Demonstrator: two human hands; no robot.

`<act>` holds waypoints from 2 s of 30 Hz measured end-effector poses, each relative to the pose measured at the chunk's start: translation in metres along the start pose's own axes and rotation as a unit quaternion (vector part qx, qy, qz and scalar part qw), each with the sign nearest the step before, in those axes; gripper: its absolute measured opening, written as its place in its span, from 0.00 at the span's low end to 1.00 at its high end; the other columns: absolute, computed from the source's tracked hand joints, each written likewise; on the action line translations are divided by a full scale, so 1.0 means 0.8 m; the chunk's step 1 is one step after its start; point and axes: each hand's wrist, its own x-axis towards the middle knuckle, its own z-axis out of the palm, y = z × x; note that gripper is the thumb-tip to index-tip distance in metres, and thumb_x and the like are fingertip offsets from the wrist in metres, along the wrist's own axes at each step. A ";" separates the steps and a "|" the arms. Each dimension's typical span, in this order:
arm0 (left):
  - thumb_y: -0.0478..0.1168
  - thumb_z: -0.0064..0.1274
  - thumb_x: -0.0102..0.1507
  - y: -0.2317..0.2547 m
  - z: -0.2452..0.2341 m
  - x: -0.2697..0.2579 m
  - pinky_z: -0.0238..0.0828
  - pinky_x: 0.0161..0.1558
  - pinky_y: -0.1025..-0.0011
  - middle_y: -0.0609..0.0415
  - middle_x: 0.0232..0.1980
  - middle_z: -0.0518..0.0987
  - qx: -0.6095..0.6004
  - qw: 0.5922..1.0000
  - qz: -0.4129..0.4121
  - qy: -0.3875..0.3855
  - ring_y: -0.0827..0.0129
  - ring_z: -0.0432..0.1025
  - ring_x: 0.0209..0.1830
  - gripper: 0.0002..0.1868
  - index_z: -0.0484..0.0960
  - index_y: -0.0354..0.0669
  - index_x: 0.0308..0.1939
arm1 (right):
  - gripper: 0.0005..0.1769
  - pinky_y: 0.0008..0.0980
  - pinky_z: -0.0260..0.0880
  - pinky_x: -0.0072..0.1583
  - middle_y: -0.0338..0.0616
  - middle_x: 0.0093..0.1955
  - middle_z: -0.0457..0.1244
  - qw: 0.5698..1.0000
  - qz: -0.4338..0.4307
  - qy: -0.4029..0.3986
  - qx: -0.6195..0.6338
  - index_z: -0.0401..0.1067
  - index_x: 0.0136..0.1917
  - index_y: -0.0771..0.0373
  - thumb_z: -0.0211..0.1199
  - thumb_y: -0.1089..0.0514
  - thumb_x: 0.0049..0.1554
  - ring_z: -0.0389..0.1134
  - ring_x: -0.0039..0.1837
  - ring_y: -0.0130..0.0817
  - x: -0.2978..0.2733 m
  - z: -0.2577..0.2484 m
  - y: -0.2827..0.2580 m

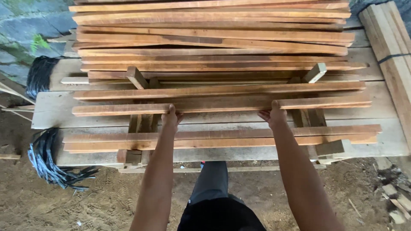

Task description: Organizing wooden planks on a workbench and using a marking gauge to scribe lines for layout.

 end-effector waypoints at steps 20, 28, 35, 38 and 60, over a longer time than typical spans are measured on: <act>0.39 0.52 0.67 0.106 0.037 -0.120 0.72 0.56 0.50 0.41 0.47 0.81 0.516 0.685 0.514 0.028 0.48 0.75 0.52 0.08 0.78 0.39 0.45 | 0.20 0.52 0.72 0.65 0.54 0.61 0.69 0.761 -0.381 0.138 -0.506 0.77 0.59 0.57 0.61 0.41 0.65 0.67 0.65 0.44 -0.082 0.046 -0.044; 0.64 0.45 0.67 0.107 0.018 -0.085 0.68 0.61 0.47 0.43 0.50 0.83 0.697 0.591 0.396 -0.088 0.46 0.76 0.53 0.27 0.86 0.48 0.49 | 0.29 0.54 0.73 0.62 0.52 0.50 0.72 0.578 -0.224 -0.114 -0.777 0.80 0.54 0.53 0.55 0.29 0.64 0.74 0.55 0.50 -0.073 0.055 -0.100; 0.67 0.45 0.68 0.096 0.013 -0.078 0.72 0.56 0.48 0.42 0.47 0.84 0.701 0.561 0.439 -0.042 0.43 0.76 0.51 0.30 0.86 0.47 0.47 | 0.27 0.52 0.73 0.61 0.48 0.50 0.73 0.608 -0.235 -0.135 -0.746 0.82 0.52 0.50 0.61 0.28 0.57 0.74 0.58 0.48 -0.073 0.053 -0.107; 0.67 0.45 0.68 0.102 0.017 -0.094 0.71 0.55 0.47 0.42 0.46 0.83 0.703 0.579 0.408 -0.059 0.43 0.76 0.51 0.31 0.86 0.43 0.45 | 0.27 0.52 0.73 0.60 0.46 0.53 0.73 0.618 -0.245 -0.134 -0.735 0.82 0.51 0.53 0.62 0.29 0.57 0.74 0.58 0.47 -0.080 0.051 -0.103; 0.64 0.44 0.70 0.066 -0.035 -0.183 0.67 0.61 0.51 0.47 0.45 0.83 0.710 0.563 0.418 -0.062 0.51 0.76 0.53 0.29 0.85 0.45 0.36 | 0.34 0.59 0.62 0.66 0.48 0.42 0.71 0.544 -0.349 -0.115 -0.755 0.80 0.43 0.60 0.52 0.29 0.63 0.72 0.51 0.51 -0.138 -0.024 -0.044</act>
